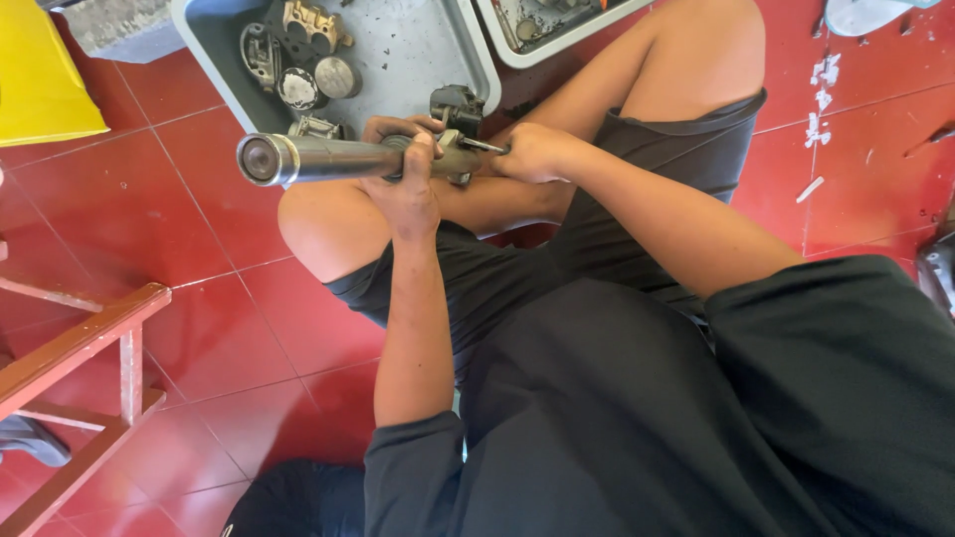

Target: Inspecting and disassembling a motorcycle carburetor using a screwdriver while sitting on the floor.

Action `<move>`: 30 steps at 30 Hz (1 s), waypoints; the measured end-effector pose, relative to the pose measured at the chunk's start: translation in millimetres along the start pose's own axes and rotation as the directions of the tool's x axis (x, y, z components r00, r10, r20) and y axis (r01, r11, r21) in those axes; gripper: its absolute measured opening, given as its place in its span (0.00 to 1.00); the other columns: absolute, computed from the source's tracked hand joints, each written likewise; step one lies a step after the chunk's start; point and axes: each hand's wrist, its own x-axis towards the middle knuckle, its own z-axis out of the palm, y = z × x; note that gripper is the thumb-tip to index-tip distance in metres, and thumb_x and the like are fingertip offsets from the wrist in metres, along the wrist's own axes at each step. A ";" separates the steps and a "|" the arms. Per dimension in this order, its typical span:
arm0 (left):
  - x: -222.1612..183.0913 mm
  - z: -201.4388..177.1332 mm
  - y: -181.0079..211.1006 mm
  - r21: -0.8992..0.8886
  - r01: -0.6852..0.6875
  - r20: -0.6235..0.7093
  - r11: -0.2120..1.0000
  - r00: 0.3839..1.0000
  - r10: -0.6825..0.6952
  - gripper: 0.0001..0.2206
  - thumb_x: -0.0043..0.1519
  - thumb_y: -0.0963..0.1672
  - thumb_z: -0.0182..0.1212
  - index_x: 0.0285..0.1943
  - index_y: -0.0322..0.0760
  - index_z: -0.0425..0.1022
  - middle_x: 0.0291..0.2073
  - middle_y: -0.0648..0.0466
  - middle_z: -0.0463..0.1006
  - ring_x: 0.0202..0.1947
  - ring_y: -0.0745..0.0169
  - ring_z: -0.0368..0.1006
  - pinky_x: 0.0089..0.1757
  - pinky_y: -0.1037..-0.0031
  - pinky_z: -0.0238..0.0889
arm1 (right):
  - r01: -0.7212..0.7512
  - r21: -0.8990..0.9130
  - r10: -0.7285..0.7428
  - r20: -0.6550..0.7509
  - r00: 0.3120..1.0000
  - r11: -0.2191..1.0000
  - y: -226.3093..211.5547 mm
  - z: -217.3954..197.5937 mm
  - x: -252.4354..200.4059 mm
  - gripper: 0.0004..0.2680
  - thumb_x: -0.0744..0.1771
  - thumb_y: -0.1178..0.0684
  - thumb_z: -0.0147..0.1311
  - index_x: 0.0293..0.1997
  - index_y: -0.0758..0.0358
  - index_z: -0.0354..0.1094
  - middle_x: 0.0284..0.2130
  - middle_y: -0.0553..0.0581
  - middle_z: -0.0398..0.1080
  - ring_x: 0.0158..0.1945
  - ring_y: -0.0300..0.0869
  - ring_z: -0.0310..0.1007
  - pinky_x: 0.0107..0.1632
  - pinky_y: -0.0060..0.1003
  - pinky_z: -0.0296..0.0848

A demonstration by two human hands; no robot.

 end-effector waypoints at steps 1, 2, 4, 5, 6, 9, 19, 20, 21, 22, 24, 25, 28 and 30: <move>0.2 -0.7 -1.8 -0.004 -0.012 0.021 1.000 1.000 0.012 0.04 0.57 0.38 0.57 0.30 0.34 0.69 0.15 0.50 0.71 0.34 0.55 0.77 0.46 0.66 0.70 | -0.005 0.066 0.004 0.019 1.000 0.998 3.3 3.1 6.5 0.16 0.65 0.39 0.51 0.28 0.61 0.76 0.26 0.61 0.75 0.33 0.52 0.77 0.33 0.45 0.71; 0.3 -1.5 -3.5 -0.008 -0.024 0.042 1.000 0.999 0.024 0.04 0.58 0.39 0.57 0.30 0.34 0.69 0.15 0.50 0.70 0.34 0.55 0.77 0.45 0.66 0.70 | -0.011 0.131 0.006 0.037 0.999 0.991 6.6 6.3 12.9 0.15 0.64 0.40 0.51 0.23 0.60 0.73 0.17 0.58 0.71 0.21 0.47 0.74 0.21 0.40 0.68; 0.9 -2.5 1.8 -0.002 -0.019 0.062 1.000 0.998 0.019 0.05 0.58 0.39 0.57 0.30 0.34 0.68 0.15 0.50 0.70 0.34 0.54 0.77 0.45 0.67 0.70 | -0.040 0.259 0.020 0.077 0.997 0.965 -7.9 -7.7 -14.4 0.12 0.63 0.44 0.53 0.23 0.61 0.70 0.15 0.58 0.67 0.16 0.45 0.68 0.18 0.37 0.63; 2.0 -2.6 4.3 0.004 -0.019 0.080 1.000 0.997 0.018 0.05 0.59 0.39 0.58 0.30 0.34 0.68 0.15 0.49 0.70 0.35 0.53 0.77 0.45 0.67 0.69 | -0.069 0.378 0.028 0.115 0.993 0.923 -15.3 -15.9 -27.6 0.11 0.63 0.47 0.55 0.23 0.62 0.67 0.13 0.57 0.63 0.12 0.42 0.62 0.14 0.33 0.58; 2.2 -1.9 6.0 0.003 -0.019 0.081 1.000 0.997 0.018 0.05 0.59 0.39 0.58 0.30 0.34 0.68 0.15 0.49 0.70 0.35 0.53 0.77 0.45 0.67 0.69 | -0.070 0.379 0.028 0.114 0.993 0.923 -11.7 -13.3 -22.9 0.11 0.63 0.47 0.55 0.23 0.62 0.67 0.13 0.57 0.63 0.12 0.42 0.62 0.14 0.33 0.58; 0.5 -2.4 8.5 0.006 -0.017 0.156 1.000 0.988 0.015 0.05 0.57 0.38 0.57 0.30 0.32 0.67 0.17 0.48 0.71 0.35 0.51 0.78 0.43 0.66 0.69 | -0.098 0.398 0.035 0.161 0.986 0.912 -3.8 -2.4 -7.2 0.10 0.64 0.48 0.55 0.24 0.62 0.67 0.13 0.58 0.62 0.12 0.40 0.59 0.13 0.32 0.55; -17.8 6.9 1.0 0.088 -0.077 0.159 0.993 0.985 0.062 0.07 0.59 0.42 0.62 0.31 0.35 0.70 0.27 0.47 0.76 0.37 0.52 0.78 0.45 0.65 0.70 | 0.011 0.054 0.002 -0.236 0.972 0.998 -5.2 10.9 -22.4 0.15 0.64 0.41 0.52 0.28 0.62 0.78 0.27 0.68 0.76 0.39 0.62 0.80 0.38 0.54 0.77; -19.9 8.5 -0.3 0.123 -0.089 0.174 0.988 0.982 0.067 0.06 0.59 0.42 0.61 0.32 0.35 0.71 0.30 0.47 0.77 0.38 0.53 0.78 0.46 0.65 0.69 | 0.001 0.049 0.012 -0.269 0.963 0.999 -5.0 8.4 -28.1 0.14 0.64 0.42 0.52 0.27 0.61 0.78 0.26 0.67 0.76 0.38 0.61 0.80 0.37 0.53 0.78; -21.2 11.6 -0.2 0.115 -0.084 0.183 0.990 0.981 0.062 0.06 0.59 0.42 0.61 0.32 0.35 0.71 0.30 0.47 0.77 0.38 0.53 0.78 0.46 0.65 0.69 | -0.010 0.055 0.025 -0.272 0.962 0.998 -6.9 6.1 -32.0 0.14 0.64 0.42 0.52 0.27 0.61 0.78 0.26 0.67 0.76 0.38 0.61 0.80 0.37 0.53 0.78; -22.7 14.8 0.0 0.137 -0.093 0.169 0.986 0.983 0.069 0.06 0.59 0.42 0.61 0.32 0.36 0.71 0.30 0.47 0.77 0.37 0.55 0.78 0.46 0.66 0.68 | -0.022 0.037 0.031 -0.283 0.959 0.999 -8.7 3.8 -36.0 0.13 0.64 0.43 0.52 0.28 0.61 0.78 0.27 0.66 0.76 0.38 0.60 0.81 0.38 0.52 0.79; -24.9 19.3 0.3 0.160 -0.103 0.164 0.982 0.984 0.076 0.06 0.60 0.42 0.61 0.32 0.36 0.70 0.30 0.48 0.77 0.37 0.57 0.77 0.46 0.67 0.68 | -0.035 0.027 0.041 -0.296 0.954 0.999 -10.8 0.3 -46.5 0.13 0.64 0.44 0.51 0.29 0.61 0.78 0.28 0.66 0.77 0.39 0.59 0.81 0.39 0.52 0.79; -24.3 18.6 0.8 0.163 -0.105 0.156 0.981 0.985 0.079 0.05 0.59 0.42 0.61 0.32 0.36 0.71 0.31 0.48 0.78 0.37 0.57 0.77 0.46 0.67 0.68 | 0.009 0.016 -0.003 -0.316 0.949 1.000 -14.1 -1.5 -50.5 0.13 0.64 0.45 0.51 0.28 0.62 0.78 0.27 0.68 0.77 0.39 0.60 0.81 0.40 0.53 0.79; -25.2 25.0 13.2 0.182 -0.032 0.131 0.983 0.991 0.008 0.03 0.58 0.40 0.58 0.35 0.35 0.69 0.34 0.48 0.77 0.37 0.59 0.72 0.46 0.69 0.66 | 0.062 0.003 -0.056 -0.387 0.921 0.998 -14.3 3.4 -48.3 0.13 0.64 0.45 0.52 0.28 0.65 0.77 0.27 0.69 0.76 0.32 0.64 0.76 0.35 0.55 0.75; -27.2 31.5 18.3 0.188 0.034 0.111 0.981 0.992 -0.056 0.03 0.57 0.38 0.55 0.37 0.34 0.67 0.37 0.47 0.76 0.37 0.60 0.69 0.47 0.71 0.65 | 0.071 -0.008 -0.067 -0.446 0.893 0.997 -11.5 3.9 -44.7 0.13 0.65 0.46 0.52 0.29 0.67 0.75 0.27 0.69 0.75 0.25 0.67 0.72 0.30 0.56 0.72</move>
